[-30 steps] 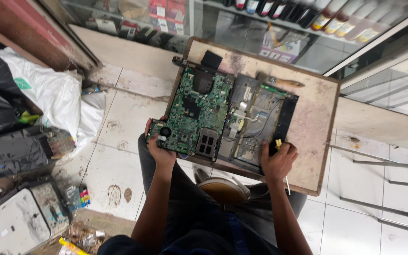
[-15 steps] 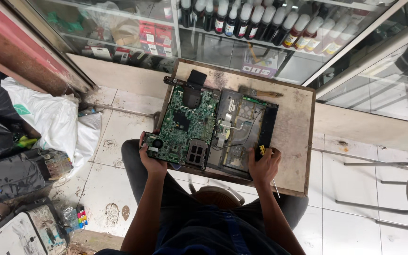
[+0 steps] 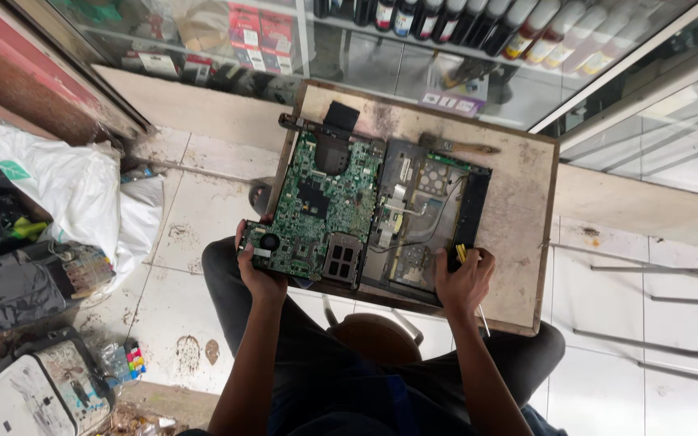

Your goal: The person uses a screwdriver to remove screws from a circuit board and places them into a small plastic container. They then lift the circuit board off the table and set it aside, revealing the metal casing underneath.

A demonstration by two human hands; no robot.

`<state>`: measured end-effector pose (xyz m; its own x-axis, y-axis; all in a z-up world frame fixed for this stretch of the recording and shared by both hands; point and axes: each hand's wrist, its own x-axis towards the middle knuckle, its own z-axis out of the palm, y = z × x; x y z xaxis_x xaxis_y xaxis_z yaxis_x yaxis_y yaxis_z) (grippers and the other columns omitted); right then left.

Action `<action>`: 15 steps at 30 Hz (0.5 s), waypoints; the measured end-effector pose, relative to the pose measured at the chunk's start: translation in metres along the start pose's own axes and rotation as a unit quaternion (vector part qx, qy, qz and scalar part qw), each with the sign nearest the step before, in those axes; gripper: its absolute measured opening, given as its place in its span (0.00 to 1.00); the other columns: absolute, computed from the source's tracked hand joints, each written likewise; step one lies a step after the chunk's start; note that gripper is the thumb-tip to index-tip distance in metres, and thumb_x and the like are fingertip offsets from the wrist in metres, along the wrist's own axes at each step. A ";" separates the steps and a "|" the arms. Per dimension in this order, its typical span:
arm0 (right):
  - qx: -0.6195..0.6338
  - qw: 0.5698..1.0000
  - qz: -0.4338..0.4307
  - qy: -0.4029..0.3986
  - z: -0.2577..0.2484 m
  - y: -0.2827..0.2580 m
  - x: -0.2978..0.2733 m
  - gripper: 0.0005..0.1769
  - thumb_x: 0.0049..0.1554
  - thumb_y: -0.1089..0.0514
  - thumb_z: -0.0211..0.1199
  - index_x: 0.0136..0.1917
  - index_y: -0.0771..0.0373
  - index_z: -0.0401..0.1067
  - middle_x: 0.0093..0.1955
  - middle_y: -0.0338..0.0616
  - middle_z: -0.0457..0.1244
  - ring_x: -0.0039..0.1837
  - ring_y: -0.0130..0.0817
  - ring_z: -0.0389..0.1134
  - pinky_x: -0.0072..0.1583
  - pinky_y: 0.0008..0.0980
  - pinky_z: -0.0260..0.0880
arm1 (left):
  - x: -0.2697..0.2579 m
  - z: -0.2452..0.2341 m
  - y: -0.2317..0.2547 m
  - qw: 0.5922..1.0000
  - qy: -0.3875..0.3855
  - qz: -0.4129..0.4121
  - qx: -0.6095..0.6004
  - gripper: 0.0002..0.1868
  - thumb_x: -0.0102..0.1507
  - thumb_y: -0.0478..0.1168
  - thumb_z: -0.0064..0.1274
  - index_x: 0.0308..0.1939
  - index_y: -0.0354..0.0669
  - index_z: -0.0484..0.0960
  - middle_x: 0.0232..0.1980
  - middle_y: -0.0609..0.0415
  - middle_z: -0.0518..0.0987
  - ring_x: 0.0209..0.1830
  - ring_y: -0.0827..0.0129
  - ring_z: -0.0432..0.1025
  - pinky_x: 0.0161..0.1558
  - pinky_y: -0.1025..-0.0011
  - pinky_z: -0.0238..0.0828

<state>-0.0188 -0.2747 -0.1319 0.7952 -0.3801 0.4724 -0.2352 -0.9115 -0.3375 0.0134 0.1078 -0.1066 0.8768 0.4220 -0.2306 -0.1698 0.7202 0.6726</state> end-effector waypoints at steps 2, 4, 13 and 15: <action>0.001 1.000 -0.002 -0.002 -0.004 0.000 -0.002 0.29 0.57 0.32 0.71 0.46 0.57 0.65 0.57 0.48 0.60 0.58 0.56 0.68 0.45 0.55 0.77 | -0.007 0.002 0.003 1.000 0.005 -0.003 0.008 0.32 0.70 0.55 0.47 0.80 0.75 0.67 0.85 0.31 0.47 0.79 0.28 0.57 0.71 0.25 0.67; 0.001 1.000 -0.001 -0.006 -0.006 -0.002 -0.001 0.28 0.58 0.33 0.71 0.46 0.56 0.65 0.57 0.48 0.60 0.58 0.55 0.68 0.46 0.54 0.77 | -0.010 0.002 0.003 1.000 0.011 -0.008 0.017 0.32 0.70 0.55 0.48 0.80 0.77 0.66 0.85 0.31 0.46 0.79 0.27 0.57 0.71 0.25 0.67; 0.021 1.000 -0.011 0.006 -0.005 -0.002 0.003 0.27 0.58 0.35 0.72 0.45 0.56 0.64 0.57 0.48 0.61 0.57 0.57 0.69 0.48 0.55 0.76 | -0.005 -0.002 -0.008 0.996 -0.045 0.076 -0.025 0.38 0.69 0.44 0.50 0.83 0.53 0.58 0.73 0.30 0.72 0.79 0.39 0.65 0.76 0.28 0.64; 0.013 1.000 -0.017 0.008 -0.002 0.003 0.001 0.28 0.57 0.33 0.72 0.45 0.54 0.64 0.57 0.48 0.61 0.57 0.56 0.69 0.49 0.54 0.76 | -0.007 -0.006 -0.009 0.996 -0.046 0.074 -0.036 0.38 0.69 0.45 0.49 0.83 0.52 0.56 0.73 0.32 0.72 0.79 0.40 0.65 0.76 0.27 0.65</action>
<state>-0.0201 -0.2780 -0.1308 0.7938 -0.3513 0.4965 -0.1937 -0.9198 -0.3411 0.0060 0.1016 -0.1158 0.8765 0.4770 -0.0650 -0.3295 0.6929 0.6414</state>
